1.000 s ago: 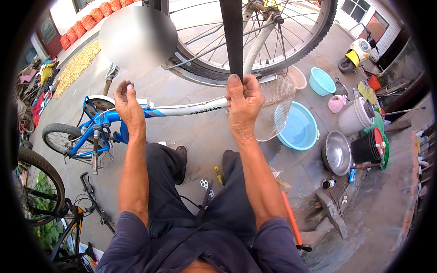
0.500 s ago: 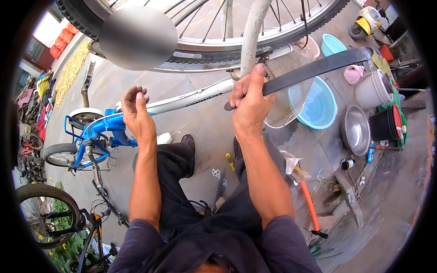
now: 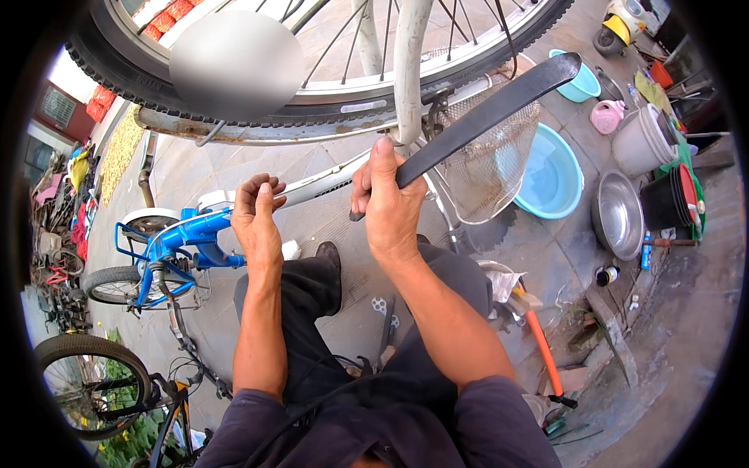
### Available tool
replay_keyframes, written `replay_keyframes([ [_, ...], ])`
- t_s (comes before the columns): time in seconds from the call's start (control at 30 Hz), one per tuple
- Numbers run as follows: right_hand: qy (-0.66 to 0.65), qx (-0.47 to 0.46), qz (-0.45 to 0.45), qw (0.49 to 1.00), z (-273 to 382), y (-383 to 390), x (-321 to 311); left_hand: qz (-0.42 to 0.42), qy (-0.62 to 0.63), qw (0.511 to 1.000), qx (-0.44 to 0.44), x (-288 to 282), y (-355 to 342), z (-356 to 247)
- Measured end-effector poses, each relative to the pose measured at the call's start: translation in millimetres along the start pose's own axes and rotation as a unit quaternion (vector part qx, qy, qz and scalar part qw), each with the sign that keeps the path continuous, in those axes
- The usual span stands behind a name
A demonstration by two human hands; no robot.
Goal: The person uses a yellow tire lever to pry the tire bead off the bicycle rim. They then pull the inner tube out from between the tire and the rim. The person holds the removed inner tube and the tire while the bicycle remains upside down.
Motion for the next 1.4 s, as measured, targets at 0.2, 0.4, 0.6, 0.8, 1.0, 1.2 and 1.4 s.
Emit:
replay_keyframes([
  [0.2, -0.002, 0.011, 0.020, 1.000, -3, 4, 5, 0.029, -0.004, 1.000, -0.008, 4, 1, 3],
  [0.4, 0.020, 0.002, 0.043, 0.999, -4, 9, 11, 0.042, -0.007, 0.999, -0.010, 7, 3, 4],
  [0.6, -0.002, 0.040, 0.037, 0.998, -14, 10, 10, 0.052, -0.025, 0.998, -0.017, 9, 5, 5],
  [0.8, 0.039, 0.039, 0.060, 0.997, -12, 11, 11, 0.066, -0.036, 0.997, -0.009, 11, 7, 4],
  [1.0, 0.050, 0.023, 0.073, 0.996, -7, 17, 15, 0.079, -0.057, 0.995, -0.017, 17, 10, -1],
  [1.2, 0.011, 0.013, 0.020, 1.000, 2, 15, 0, 0.096, -0.049, 0.993, -0.050, 21, 17, 4],
  [1.4, 0.085, -0.038, 0.040, 0.995, 16, 8, -11, 0.128, -0.059, 0.988, -0.064, 29, 25, 2],
])
Point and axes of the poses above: each hand's wrist, its own y-axis away from the middle knuckle, its own x-axis out of the palm, z = x × y, the point moved 8 cm from there along -y, towards the middle knuckle, and after that the axes turned 10 degrees about -x, right-handed, at the moved point
